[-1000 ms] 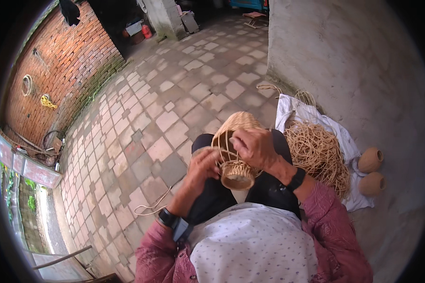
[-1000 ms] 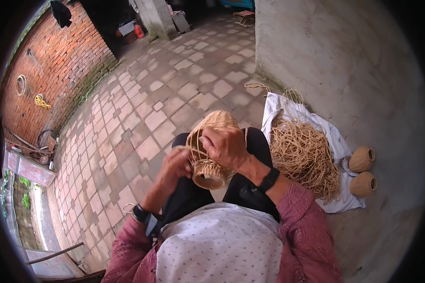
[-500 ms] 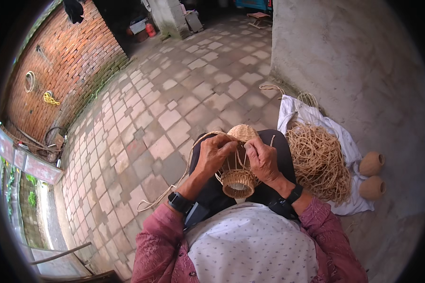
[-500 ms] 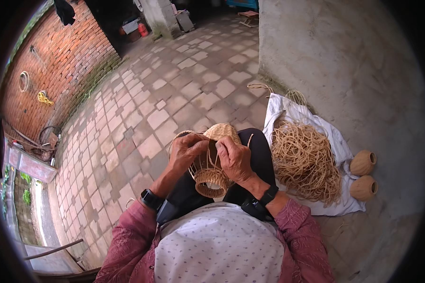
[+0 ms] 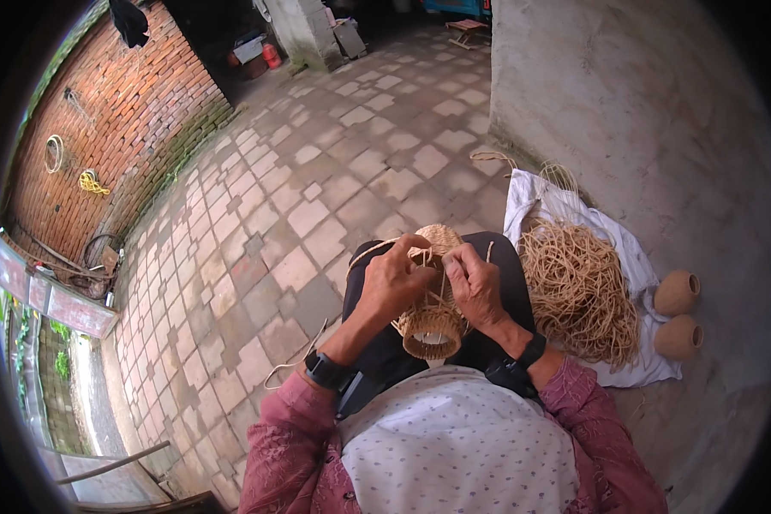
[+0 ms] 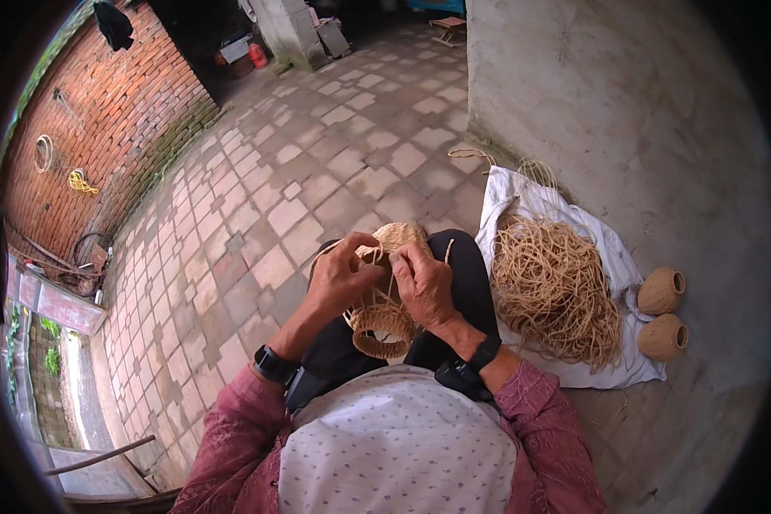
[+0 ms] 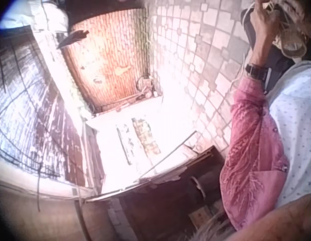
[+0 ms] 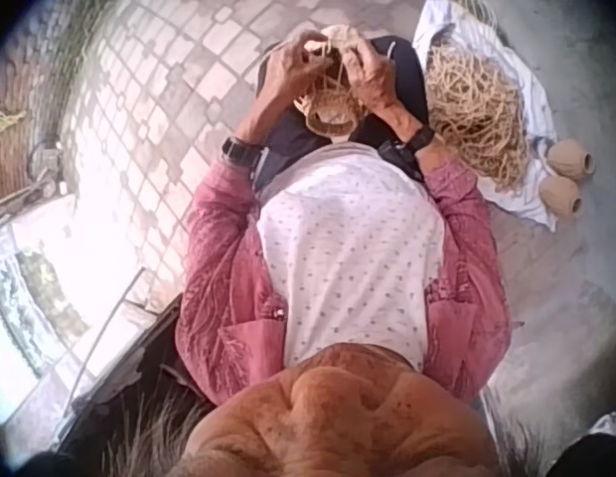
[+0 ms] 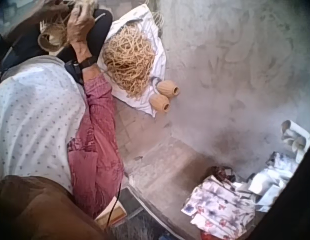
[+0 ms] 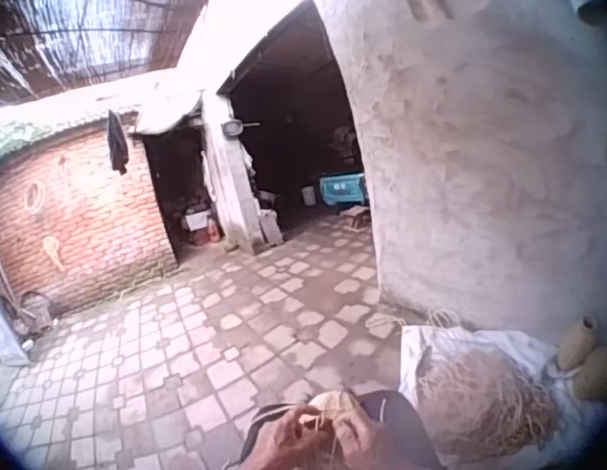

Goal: The recorder is weaving a small decorative basket or container using strips of wood or bamboo.

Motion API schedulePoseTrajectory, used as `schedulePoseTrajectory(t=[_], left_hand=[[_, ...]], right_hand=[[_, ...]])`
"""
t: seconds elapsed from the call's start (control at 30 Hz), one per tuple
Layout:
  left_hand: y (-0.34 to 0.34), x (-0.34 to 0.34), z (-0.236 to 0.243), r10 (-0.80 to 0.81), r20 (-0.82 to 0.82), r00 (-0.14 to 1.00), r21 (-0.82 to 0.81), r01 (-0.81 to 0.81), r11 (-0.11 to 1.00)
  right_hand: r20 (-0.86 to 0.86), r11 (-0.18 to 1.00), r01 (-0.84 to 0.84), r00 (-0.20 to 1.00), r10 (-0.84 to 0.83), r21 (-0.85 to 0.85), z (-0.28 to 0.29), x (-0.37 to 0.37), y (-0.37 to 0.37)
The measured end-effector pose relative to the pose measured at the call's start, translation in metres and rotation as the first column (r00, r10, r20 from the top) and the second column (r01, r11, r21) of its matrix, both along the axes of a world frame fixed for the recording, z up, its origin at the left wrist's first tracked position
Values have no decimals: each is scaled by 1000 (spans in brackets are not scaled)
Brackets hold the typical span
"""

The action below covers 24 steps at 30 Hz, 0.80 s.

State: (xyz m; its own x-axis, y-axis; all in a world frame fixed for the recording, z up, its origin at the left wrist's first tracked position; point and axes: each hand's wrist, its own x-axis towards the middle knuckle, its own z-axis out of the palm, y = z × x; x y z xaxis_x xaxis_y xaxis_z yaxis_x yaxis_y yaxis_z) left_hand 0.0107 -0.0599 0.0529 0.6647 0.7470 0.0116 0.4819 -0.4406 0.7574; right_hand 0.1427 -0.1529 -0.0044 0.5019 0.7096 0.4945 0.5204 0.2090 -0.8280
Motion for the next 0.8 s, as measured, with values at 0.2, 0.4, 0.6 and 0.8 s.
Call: schedulePoseTrajectory(t=[0.2,0.4,0.6,0.8], left_hand=[[-10,-50,-38,147,65,987,244,-158,957],[11,-93,-49,214,219,952,-306,-141,941],[9,-50,-11,338,498,798,-795,265,546],[10,-26,-41,55,155,986,-124,-36,992]], right_hand=[[-2,999,9,1000,-9,-51,-4,7,0],[-71,999,9,997,-13,-51,-9,5,-1],[-89,996,23,996,-30,-80,-10,6,-1],[-125,998,53,991,-50,19,-17,7,1]])
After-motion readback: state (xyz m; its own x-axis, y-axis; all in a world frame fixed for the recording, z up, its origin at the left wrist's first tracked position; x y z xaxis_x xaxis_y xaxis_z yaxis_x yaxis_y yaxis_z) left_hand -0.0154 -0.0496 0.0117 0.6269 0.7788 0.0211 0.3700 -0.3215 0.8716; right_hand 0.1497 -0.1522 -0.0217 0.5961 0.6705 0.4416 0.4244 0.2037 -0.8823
